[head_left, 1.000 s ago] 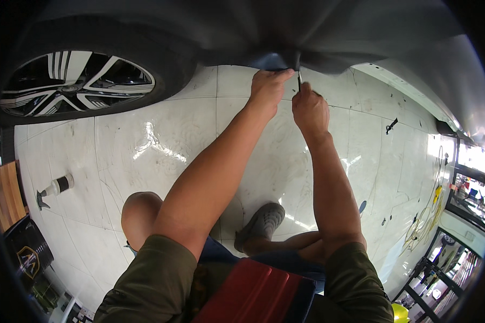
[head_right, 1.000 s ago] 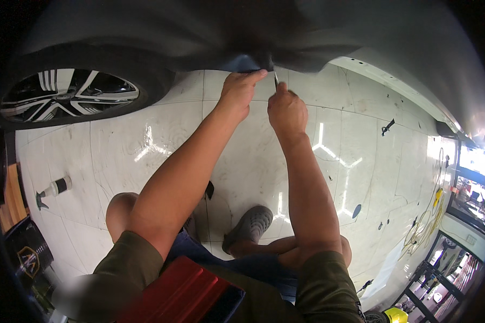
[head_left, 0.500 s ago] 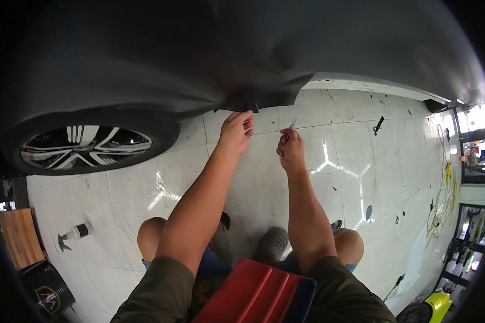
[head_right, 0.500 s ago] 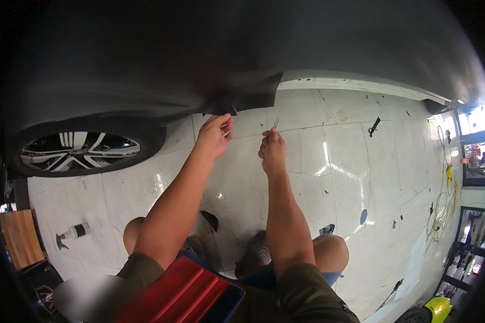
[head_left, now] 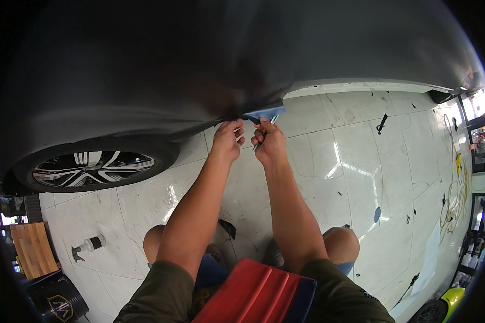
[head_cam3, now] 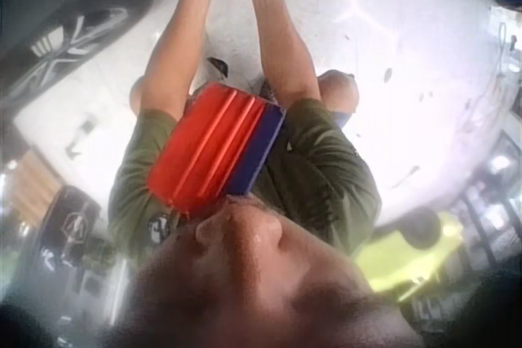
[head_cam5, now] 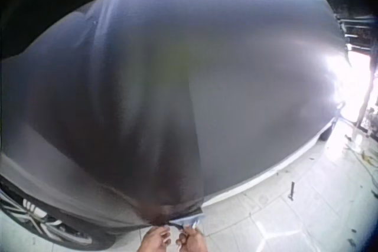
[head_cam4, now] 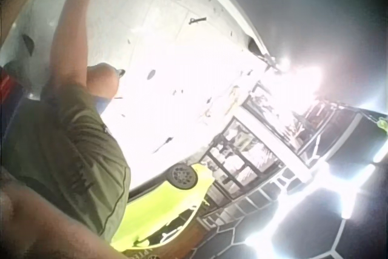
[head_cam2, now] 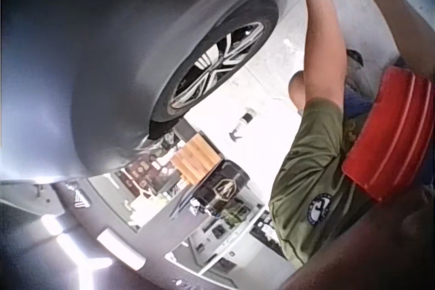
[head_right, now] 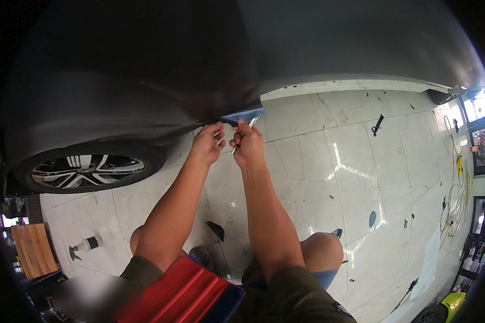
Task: The person applies a matte vinyl wrap to the front wheel arch of a car. They use a utility knife to trim the edges and a squeegee to smooth the material into the curves of the fender.
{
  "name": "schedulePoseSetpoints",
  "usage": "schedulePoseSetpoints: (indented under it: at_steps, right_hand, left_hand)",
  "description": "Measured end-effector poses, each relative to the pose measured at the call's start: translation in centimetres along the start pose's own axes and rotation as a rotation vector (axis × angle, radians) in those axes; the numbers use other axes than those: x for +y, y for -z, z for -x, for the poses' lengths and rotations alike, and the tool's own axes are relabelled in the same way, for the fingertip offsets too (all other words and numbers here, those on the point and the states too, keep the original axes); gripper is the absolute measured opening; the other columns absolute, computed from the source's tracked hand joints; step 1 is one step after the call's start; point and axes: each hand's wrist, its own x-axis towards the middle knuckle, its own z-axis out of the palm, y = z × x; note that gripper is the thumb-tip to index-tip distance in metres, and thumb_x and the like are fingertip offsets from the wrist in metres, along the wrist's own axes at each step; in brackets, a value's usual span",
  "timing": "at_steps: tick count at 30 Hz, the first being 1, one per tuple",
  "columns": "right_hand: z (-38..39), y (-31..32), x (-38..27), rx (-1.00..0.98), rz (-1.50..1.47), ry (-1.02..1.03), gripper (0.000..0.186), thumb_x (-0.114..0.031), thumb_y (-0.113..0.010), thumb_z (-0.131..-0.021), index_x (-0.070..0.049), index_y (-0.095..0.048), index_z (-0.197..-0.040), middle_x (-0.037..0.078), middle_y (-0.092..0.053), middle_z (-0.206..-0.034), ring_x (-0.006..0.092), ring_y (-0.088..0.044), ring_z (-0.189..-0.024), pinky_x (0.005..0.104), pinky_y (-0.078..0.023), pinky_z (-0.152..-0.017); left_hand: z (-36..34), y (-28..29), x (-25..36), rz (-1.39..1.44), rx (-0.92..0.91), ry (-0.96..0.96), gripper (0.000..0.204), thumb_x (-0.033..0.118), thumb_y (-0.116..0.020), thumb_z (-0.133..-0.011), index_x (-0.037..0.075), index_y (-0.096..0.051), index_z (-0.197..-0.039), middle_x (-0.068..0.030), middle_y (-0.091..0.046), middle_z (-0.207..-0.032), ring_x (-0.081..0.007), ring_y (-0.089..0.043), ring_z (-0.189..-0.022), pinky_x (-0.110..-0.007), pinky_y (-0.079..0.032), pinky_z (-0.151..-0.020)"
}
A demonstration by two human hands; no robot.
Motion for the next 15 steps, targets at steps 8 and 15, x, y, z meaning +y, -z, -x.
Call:
schedulePoseSetpoints:
  at_steps: [8,15]
  right_hand:
    - [6.5,-1.6,-4.0,0.134,-0.226,0.148,0.009,-0.011,-0.056,-0.091,-0.007,-0.054,-0.083,0.002,-0.051,-0.071,0.0109,-0.038,-0.055,0.0275,-0.035,-0.053]
    - [16.9,-2.9,-12.6,0.114,-0.352,0.161,0.008,-0.012,-0.057,-0.089,-0.007,-0.056,-0.083,0.001,-0.052,-0.069,0.0095,-0.037,-0.052,0.0250,-0.032,-0.050]
  left_hand:
    - [-0.6,-1.9,0.6,0.012,0.065,-0.004,0.011,0.018,-0.068,-0.087,0.015,-0.059,-0.091,0.0014,-0.061,-0.088,-0.0132,-0.053,-0.081,-0.033,-0.041,-0.071]
    - [6.0,-3.0,1.2,-0.127,-0.052,0.128,0.016,0.021,-0.062,-0.091,0.013,-0.060,-0.105,-0.0029,-0.064,-0.096,-0.0165,-0.059,-0.081,-0.031,-0.046,-0.074]
